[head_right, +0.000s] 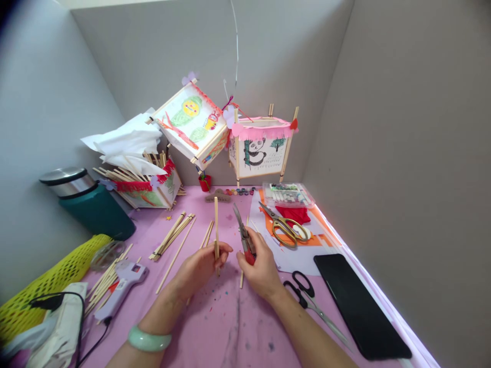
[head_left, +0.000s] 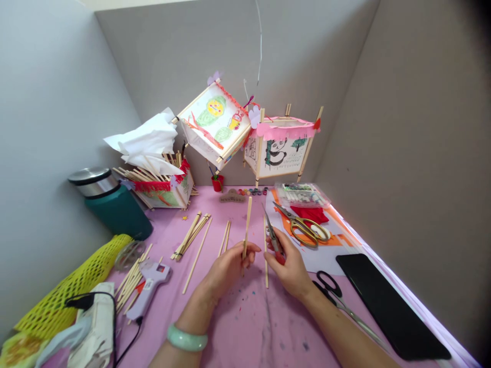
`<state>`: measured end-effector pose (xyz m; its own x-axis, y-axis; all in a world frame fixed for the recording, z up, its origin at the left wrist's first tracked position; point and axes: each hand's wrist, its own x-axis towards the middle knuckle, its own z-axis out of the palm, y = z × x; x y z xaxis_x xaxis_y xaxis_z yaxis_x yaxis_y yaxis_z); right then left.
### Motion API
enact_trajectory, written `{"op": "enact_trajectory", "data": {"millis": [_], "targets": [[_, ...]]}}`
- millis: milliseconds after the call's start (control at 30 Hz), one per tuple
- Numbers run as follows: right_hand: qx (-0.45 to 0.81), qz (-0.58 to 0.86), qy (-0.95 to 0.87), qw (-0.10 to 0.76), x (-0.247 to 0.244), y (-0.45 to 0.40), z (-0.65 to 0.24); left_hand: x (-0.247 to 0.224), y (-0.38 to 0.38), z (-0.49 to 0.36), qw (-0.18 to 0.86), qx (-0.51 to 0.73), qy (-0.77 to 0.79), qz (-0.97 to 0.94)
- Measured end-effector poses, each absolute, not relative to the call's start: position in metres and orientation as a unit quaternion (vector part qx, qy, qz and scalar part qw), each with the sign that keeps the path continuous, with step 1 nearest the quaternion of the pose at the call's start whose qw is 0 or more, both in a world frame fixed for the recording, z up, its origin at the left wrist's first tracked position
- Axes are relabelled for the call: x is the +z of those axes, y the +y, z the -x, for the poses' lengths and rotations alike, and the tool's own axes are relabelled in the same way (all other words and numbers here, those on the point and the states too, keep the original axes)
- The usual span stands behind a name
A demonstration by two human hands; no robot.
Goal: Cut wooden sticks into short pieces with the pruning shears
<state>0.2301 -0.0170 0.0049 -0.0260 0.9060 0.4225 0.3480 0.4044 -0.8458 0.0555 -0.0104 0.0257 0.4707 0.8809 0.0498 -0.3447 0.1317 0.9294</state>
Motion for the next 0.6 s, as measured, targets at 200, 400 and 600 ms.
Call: {"op": "enact_trajectory", "data": {"millis": [200,400,600], "targets": [[0.274,0.475,-0.662,0.511,0.005,-0.017,-0.23,0.024,-0.011,-0.053,0.707,0.441,0.266,-0.484],[0.278,0.467,-0.663,0.515,0.006,-0.018,-0.229,0.022,-0.009,-0.053,0.684,0.443,0.303,-0.494],[0.276,0.47,-0.663,0.513,0.009,-0.018,-0.229,0.033,-0.008,-0.039,0.639,0.383,0.357,-0.563]]}}
